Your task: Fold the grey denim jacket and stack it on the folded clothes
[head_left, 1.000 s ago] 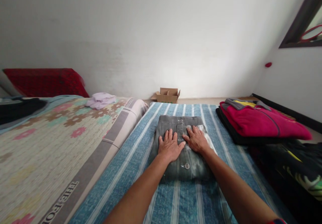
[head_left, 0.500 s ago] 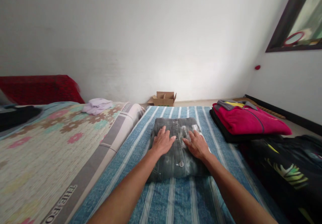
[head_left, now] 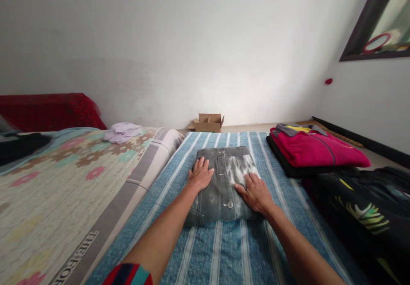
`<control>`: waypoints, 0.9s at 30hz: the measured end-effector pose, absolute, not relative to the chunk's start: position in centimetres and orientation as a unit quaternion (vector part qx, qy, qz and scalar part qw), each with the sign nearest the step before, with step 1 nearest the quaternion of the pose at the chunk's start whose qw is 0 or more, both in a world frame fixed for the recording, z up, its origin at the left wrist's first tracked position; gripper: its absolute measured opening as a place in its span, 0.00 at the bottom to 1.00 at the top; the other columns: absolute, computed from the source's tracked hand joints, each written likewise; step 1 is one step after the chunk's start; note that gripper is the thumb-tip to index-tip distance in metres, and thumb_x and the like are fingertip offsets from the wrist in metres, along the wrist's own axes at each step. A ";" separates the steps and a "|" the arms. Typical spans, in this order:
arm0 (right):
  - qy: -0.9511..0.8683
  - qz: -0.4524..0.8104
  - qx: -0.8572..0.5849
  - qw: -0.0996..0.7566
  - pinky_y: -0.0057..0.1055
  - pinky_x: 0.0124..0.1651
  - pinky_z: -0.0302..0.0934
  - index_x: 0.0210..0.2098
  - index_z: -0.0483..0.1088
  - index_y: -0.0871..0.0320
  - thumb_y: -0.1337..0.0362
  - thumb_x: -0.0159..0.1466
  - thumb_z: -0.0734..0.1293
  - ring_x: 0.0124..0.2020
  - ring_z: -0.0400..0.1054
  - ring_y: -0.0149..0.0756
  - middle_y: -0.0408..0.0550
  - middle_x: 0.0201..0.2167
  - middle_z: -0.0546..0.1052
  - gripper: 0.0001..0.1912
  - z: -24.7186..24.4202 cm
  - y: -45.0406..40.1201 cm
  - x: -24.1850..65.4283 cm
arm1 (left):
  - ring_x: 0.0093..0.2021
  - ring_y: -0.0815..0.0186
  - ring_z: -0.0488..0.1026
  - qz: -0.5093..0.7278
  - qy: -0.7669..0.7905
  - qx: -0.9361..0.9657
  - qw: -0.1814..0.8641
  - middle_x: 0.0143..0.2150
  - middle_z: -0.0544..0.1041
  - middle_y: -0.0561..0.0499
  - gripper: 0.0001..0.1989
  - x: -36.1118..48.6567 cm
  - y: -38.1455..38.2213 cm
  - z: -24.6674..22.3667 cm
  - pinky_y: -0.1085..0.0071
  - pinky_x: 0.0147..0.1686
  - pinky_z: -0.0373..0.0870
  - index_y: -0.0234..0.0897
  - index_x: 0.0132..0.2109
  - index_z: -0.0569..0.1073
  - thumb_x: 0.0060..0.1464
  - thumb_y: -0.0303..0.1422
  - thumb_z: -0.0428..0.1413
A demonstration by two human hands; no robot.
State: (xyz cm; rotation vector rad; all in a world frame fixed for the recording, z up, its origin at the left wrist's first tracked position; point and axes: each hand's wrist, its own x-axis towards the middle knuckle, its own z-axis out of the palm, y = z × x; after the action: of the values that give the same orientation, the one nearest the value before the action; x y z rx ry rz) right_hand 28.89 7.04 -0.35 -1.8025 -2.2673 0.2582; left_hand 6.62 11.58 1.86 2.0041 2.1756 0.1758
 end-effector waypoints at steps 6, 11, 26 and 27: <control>-0.778 0.089 -0.608 0.133 0.44 0.61 0.46 0.59 0.61 0.62 0.43 0.66 0.48 0.63 0.51 0.50 0.61 0.59 0.62 0.35 0.4 6.5 29.2 | 0.69 0.54 0.38 0.102 0.718 0.679 0.114 0.71 0.40 0.46 0.31 6.2 12.0 1.5 0.51 0.62 0.48 0.36 0.66 0.51 0.59 0.45 0.39; -0.832 0.034 -0.528 0.168 0.48 0.65 0.36 0.63 0.55 0.60 0.43 0.64 0.55 0.67 0.41 0.50 0.58 0.65 0.54 0.36 1.3 2.7 29.1 | 0.68 0.61 0.44 0.136 0.702 0.687 0.129 0.69 0.46 0.39 0.30 4.9 11.8 1.6 0.66 0.64 0.43 0.27 0.64 0.56 0.59 0.40 0.42; -0.866 -0.122 -0.466 0.132 0.59 0.54 0.51 0.61 0.58 0.58 0.70 0.66 0.55 0.61 0.53 0.61 0.67 0.61 0.59 0.24 -0.3 -1.2 23.7 | 0.67 0.57 0.49 0.250 0.716 0.618 0.207 0.67 0.53 0.34 0.30 3.4 9.1 1.0 0.67 0.63 0.46 0.25 0.60 0.61 0.53 0.35 0.51; -0.867 -0.119 -0.466 0.131 0.59 0.54 0.51 0.61 0.58 0.58 0.70 0.65 0.56 0.61 0.53 0.61 0.67 0.61 0.59 0.24 -0.2 -1.3 23.6 | 0.66 0.55 0.52 0.267 0.720 0.604 0.211 0.66 0.56 0.34 0.29 3.4 9.0 1.1 0.66 0.62 0.49 0.25 0.59 0.63 0.51 0.35 0.52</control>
State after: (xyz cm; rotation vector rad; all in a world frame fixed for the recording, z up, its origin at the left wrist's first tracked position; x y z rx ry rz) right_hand 23.60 -1.33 -0.24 -1.3531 -2.5174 -0.3459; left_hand 3.36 8.98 1.14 1.6790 2.0015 0.7413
